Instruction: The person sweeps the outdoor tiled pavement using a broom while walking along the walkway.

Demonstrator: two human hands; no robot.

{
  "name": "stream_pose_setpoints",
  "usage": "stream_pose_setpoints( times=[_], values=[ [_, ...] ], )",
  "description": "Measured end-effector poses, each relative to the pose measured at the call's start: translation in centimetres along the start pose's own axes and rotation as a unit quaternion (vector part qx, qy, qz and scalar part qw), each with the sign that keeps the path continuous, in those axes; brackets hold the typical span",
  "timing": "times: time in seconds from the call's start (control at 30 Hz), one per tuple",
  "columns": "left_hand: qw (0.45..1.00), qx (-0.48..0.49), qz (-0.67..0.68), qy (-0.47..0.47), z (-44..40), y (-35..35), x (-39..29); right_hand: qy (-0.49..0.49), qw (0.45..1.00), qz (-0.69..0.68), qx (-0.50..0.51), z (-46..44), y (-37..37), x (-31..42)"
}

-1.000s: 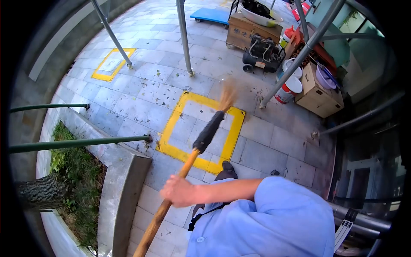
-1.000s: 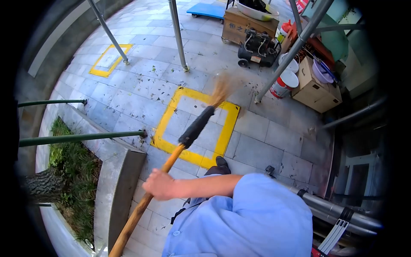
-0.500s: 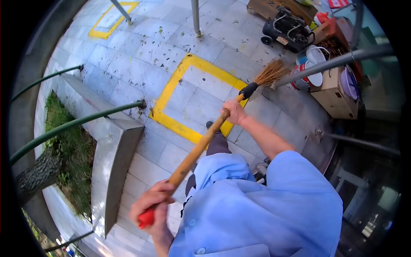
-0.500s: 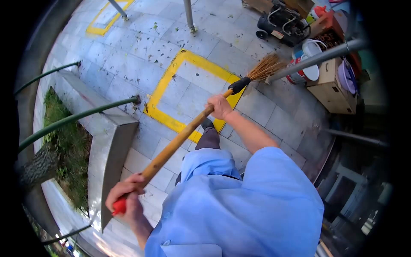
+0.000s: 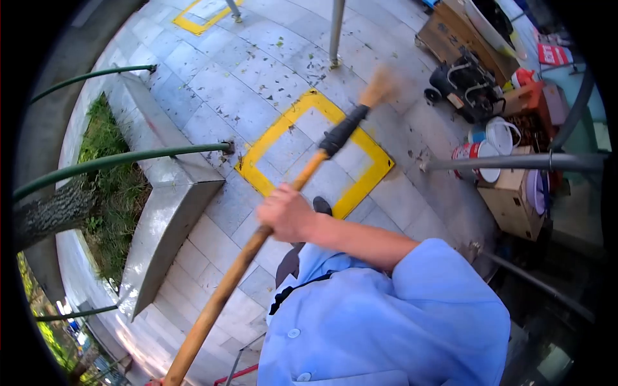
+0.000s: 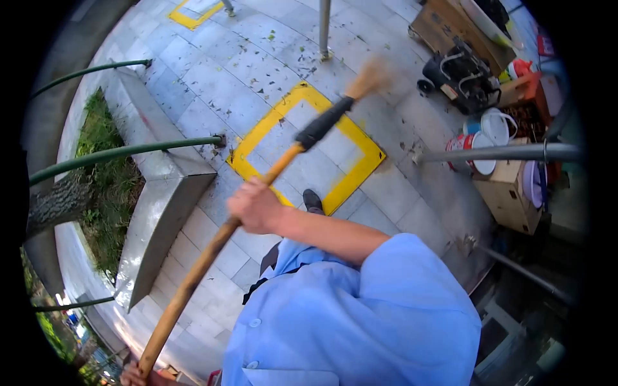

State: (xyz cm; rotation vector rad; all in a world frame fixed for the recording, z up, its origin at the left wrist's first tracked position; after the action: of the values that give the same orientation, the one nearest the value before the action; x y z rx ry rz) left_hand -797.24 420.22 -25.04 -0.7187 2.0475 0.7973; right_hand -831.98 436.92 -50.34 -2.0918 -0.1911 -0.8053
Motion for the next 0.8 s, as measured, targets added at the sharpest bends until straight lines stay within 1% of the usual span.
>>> stream_pose_setpoints(
  times=[0.03,0.07,0.1,0.13,0.17,0.2,0.23,0.27,0.33,0.4,0.47,0.53,0.57,0.6,0.63,0.67,0.7,0.73,0.77,0.8],
  values=[
    [0.998,-0.049,-0.041,-0.029,0.8,0.6,2.3,0.006,0.999,0.027,0.041,1.3,-0.4,-1.9],
    [0.995,-0.011,-0.002,-0.1,2.2,-3.6,3.9,0.015,0.995,0.051,0.082,2.8,-0.8,-4.2],
    [0.987,0.019,0.001,-0.16,2.8,-1.2,7.1,0.044,0.994,0.053,0.085,4.5,-1.2,-6.7],
    [0.979,-0.063,-0.083,-0.178,3.6,2.8,9.7,0.046,0.993,0.058,0.095,5.6,-2.6,-9.0],
    [0.977,-0.076,-0.133,-0.149,3.9,6.6,12.6,0.068,0.989,0.074,0.109,6.6,-3.3,-11.8],
    [0.987,0.023,-0.057,-0.15,4.3,9.0,14.7,0.076,0.987,0.084,0.11,7.4,-3.9,-14.8],
    [0.985,0.06,-0.061,-0.15,4.2,12.2,15.3,0.085,0.986,0.089,0.116,7.5,-3.9,-16.9],
    [0.981,0.099,-0.066,-0.155,4.4,14.6,15.4,0.067,0.986,0.081,0.128,6.5,-3.4,-17.9],
    [0.98,0.074,-0.092,-0.158,5.2,15.9,15.7,0.081,0.988,0.067,0.113,3.9,-3.4,-20.1],
    [0.981,0.059,-0.11,-0.151,5.7,16.9,16.5,0.05,0.99,0.047,0.119,0.9,-2.6,-21.6],
    [0.978,0.015,-0.161,-0.13,7.0,16.0,15.9,-0.007,0.994,0.038,0.106,-1.1,-1.9,-21.8],
    [0.987,-0.005,-0.155,-0.05,7.2,15.8,13.9,-0.045,0.996,0.02,0.078,-2.9,-3.1,-19.8],
    [0.988,-0.009,-0.149,-0.044,8.0,14.3,12.1,-0.056,0.996,0.009,0.071,-3.1,-4.1,-18.2],
    [0.988,-0.013,-0.148,-0.043,8.4,13.2,10.2,-0.052,0.994,0.016,0.096,-2.6,-5.0,-16.7],
    [0.987,-0.02,-0.155,-0.037,8.0,13.6,9.4,-0.054,0.992,0.023,0.116,-2.3,-5.5,-15.6],
    [0.986,-0.062,-0.141,-0.059,7.8,13.8,8.9,-0.061,0.992,0.005,0.107,-1.4,-5.7,-14.9],
    [0.982,-0.108,-0.129,-0.08,8.2,14.1,8.3,-0.054,0.989,0.007,0.139,-0.2,-5.8,-14.5],
    [0.983,-0.132,-0.091,-0.091,8.4,14.4,8.7,-0.05,0.985,0.006,0.167,1.3,-5.6,-14.7],
    [0.979,-0.153,-0.1,-0.094,8.7,14.7,9.0,-0.05,0.979,0.003,0.197,2.5,-4.8,-14.9],
    [0.974,-0.174,-0.107,-0.095,8.7,15.2,9.3,-0.079,0.975,-0.015,0.205,2.9,-3.9,-14.9]
  ],
)
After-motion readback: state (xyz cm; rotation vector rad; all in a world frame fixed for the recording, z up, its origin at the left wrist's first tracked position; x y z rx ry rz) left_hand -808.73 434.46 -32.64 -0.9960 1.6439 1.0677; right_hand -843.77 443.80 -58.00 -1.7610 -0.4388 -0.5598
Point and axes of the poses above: each hand's wrist, its own z-axis away from the middle knuckle, its own y-axis out of the palm, x = y × z, the point moved 2 cm from there along -z, towards the middle knuckle, and after that the axes turned 1 degree about y, right-handed, at the moved point
